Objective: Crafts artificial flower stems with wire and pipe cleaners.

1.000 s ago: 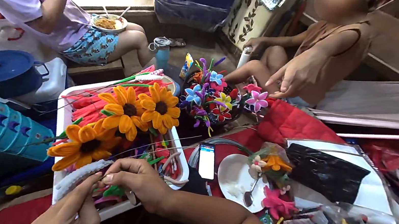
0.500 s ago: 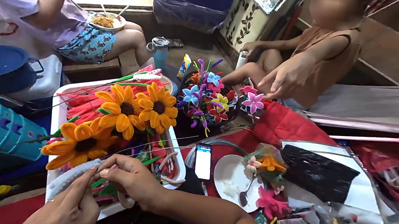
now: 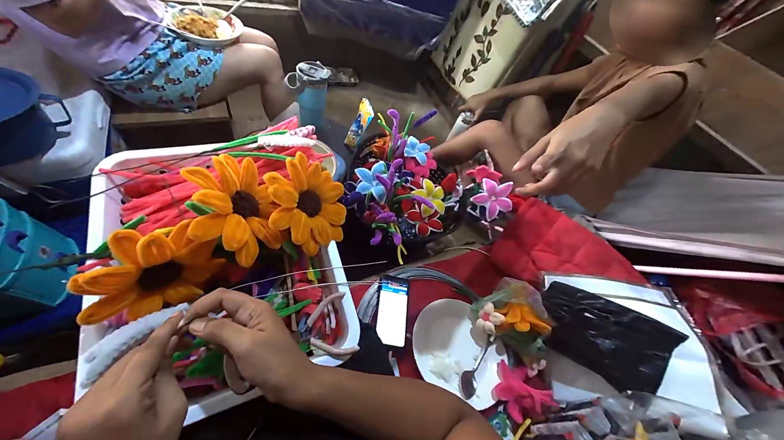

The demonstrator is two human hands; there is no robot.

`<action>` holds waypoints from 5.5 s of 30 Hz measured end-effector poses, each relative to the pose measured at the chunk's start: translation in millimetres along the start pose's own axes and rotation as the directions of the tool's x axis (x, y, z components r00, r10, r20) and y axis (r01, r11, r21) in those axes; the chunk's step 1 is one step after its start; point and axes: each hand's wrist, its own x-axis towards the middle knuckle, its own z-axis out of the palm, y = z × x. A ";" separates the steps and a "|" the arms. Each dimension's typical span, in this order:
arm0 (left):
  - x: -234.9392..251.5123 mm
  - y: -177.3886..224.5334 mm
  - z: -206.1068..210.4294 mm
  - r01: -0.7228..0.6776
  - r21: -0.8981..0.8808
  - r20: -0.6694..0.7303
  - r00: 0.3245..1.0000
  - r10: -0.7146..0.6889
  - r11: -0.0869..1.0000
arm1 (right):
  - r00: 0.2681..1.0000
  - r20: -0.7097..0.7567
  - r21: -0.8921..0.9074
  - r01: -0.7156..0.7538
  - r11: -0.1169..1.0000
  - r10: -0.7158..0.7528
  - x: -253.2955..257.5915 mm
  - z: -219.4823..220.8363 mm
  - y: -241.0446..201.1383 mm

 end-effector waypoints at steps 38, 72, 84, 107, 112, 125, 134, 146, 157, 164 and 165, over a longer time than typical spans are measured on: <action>2.6 -7.0 1.3 0.078 -0.090 -0.194 0.976 -0.095 0.993 | 0.985 -0.078 -0.059 0.147 0.987 -0.151 -5.3 17.8 31.8; 16.7 -21.9 -10.4 0.140 -0.438 -0.017 0.986 -0.164 0.888 | 0.931 0.136 -0.441 0.363 0.821 -0.338 -5.5 4.6 19.9; 18.0 -13.2 1.2 0.161 -0.358 -0.103 0.972 -0.210 0.920 | 0.910 0.114 -0.639 0.375 0.672 -0.399 -13.9 15.5 17.2; 17.7 -51.4 -45.1 0.034 -0.208 0.066 0.998 -0.021 0.978 | 0.959 0.260 -0.915 0.283 0.287 -0.118 -2.2 -19.9 17.5; 14.8 -46.2 -51.4 0.023 -0.114 0.169 0.986 -0.003 0.993 | 0.903 0.328 -0.916 0.375 0.139 -0.276 1.3 -21.2 33.6; 4.1 -41.6 -44.4 -0.013 -0.058 0.236 0.971 0.027 0.998 | 0.931 0.317 -0.946 0.298 -0.129 -0.178 2.5 -5.9 -3.0; -2.8 -24.1 -24.7 -0.133 0.099 0.257 0.961 0.104 0.986 | 0.870 0.482 -0.870 0.489 0.064 -0.105 13.1 -9.2 -24.4; -21.2 -0.4 -19.5 -0.423 -0.016 0.147 0.895 0.420 0.906 | 0.750 0.606 -0.405 0.006 0.914 0.264 46.4 16.4 -14.8; -28.9 -4.4 -29.7 -0.301 -0.063 0.381 0.874 0.301 0.952 | 0.730 0.665 -0.377 0.146 0.915 0.157 48.6 35.5 0.7; -33.8 -4.3 -21.8 -0.453 0.016 0.012 0.891 0.453 0.891 | 0.789 0.608 -0.439 0.244 0.865 0.086 42.4 43.5 -9.5; -35.4 -4.7 -30.5 -0.506 0.021 -0.042 0.861 0.507 0.862 | 0.817 0.574 -0.430 0.243 0.870 0.056 40.9 42.0 -12.0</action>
